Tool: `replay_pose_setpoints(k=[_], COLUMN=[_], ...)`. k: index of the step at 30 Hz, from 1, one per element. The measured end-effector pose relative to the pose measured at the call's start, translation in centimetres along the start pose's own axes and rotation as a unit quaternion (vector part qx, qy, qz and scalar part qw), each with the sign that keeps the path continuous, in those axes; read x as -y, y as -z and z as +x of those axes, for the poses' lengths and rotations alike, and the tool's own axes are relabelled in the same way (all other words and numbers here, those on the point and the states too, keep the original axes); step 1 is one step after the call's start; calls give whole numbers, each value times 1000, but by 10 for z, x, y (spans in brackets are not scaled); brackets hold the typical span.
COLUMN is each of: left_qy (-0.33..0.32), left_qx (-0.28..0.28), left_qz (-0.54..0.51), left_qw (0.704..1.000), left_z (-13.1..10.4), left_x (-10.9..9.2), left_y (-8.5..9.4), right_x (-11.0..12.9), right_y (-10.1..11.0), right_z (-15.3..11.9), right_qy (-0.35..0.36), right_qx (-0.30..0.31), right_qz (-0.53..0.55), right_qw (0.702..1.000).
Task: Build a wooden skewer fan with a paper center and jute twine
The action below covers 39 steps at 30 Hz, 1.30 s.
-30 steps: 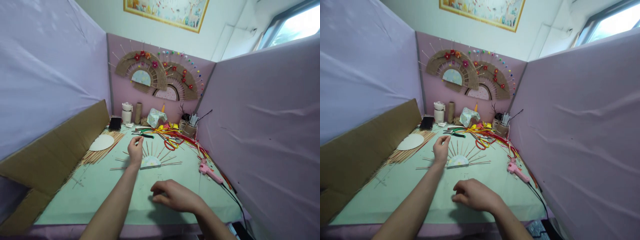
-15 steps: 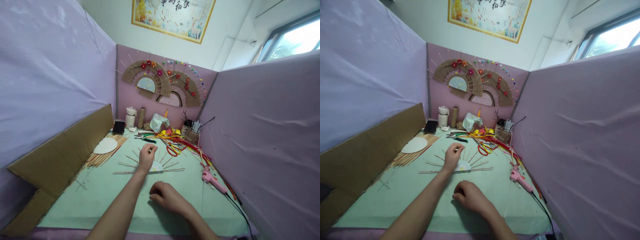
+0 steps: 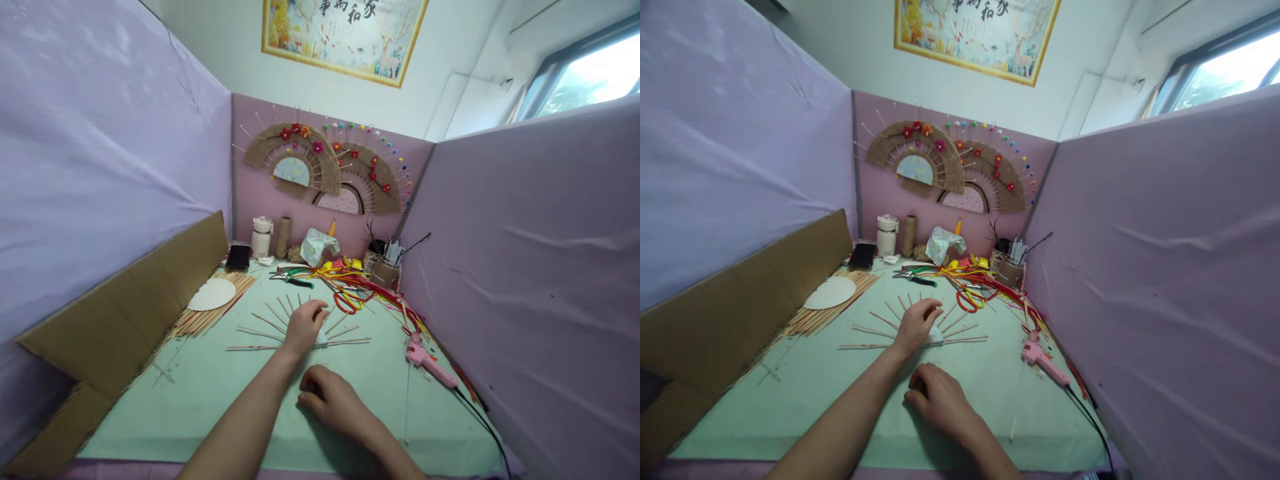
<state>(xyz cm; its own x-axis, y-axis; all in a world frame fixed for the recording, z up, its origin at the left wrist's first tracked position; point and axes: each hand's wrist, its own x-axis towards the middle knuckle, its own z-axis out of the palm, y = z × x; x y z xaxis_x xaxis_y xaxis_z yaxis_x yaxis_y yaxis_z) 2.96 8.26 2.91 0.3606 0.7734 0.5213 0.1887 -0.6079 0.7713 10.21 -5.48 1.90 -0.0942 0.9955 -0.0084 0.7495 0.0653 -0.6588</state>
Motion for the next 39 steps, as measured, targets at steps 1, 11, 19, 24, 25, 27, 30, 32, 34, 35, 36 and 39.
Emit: replay_pose_setpoints(k=[1,11,19,24,25,27,30,32,34,35,36,39], left_qy=[-7,-12,-43,-54,-50,-37,-19,-16,-13,-10,-6,9], left_qx=[3,74,75,83,91,120,185,213,226,231,236,244], left_qz=[2,31,73,105,117,155,230,260,272,278,284,300], left_qw=[1000,997,994,990,988,980,955,942,935,932,929,922], left_z=[0,-3,-7,-9,-9,-9,-9,-9,-10,-11,-11,-13], left_x=[0,-1,1,2,3,3,3,2,1,1,0,-2], left_y=[-1,-3,-9,-11,-12,-12,-12,-12,-12,-11,-11,-10], right_x=[1,-1,-1,-5,-6,-7,-7,-7,-6,-6,-6,-6], right_y=[0,-3,-1,-2,-2,-3,-2,-1,0,0,0,0], right_z=[0,-1,-3,-5,-5,-6,-6,-6,-5,-5,-5,-5], right_qy=[-1,5,21,40,43,46,46,44,46,48,49,51], right_qx=[1,-14,-16,-21,-22,-24,-25,-23,-21,-20,-19,-20], right_qz=[-2,-18,6,24,25,25,24,25,25,25,25,23], right_qw=[1000,1000,1000,999,999,998,998,998,998,998,998,998])
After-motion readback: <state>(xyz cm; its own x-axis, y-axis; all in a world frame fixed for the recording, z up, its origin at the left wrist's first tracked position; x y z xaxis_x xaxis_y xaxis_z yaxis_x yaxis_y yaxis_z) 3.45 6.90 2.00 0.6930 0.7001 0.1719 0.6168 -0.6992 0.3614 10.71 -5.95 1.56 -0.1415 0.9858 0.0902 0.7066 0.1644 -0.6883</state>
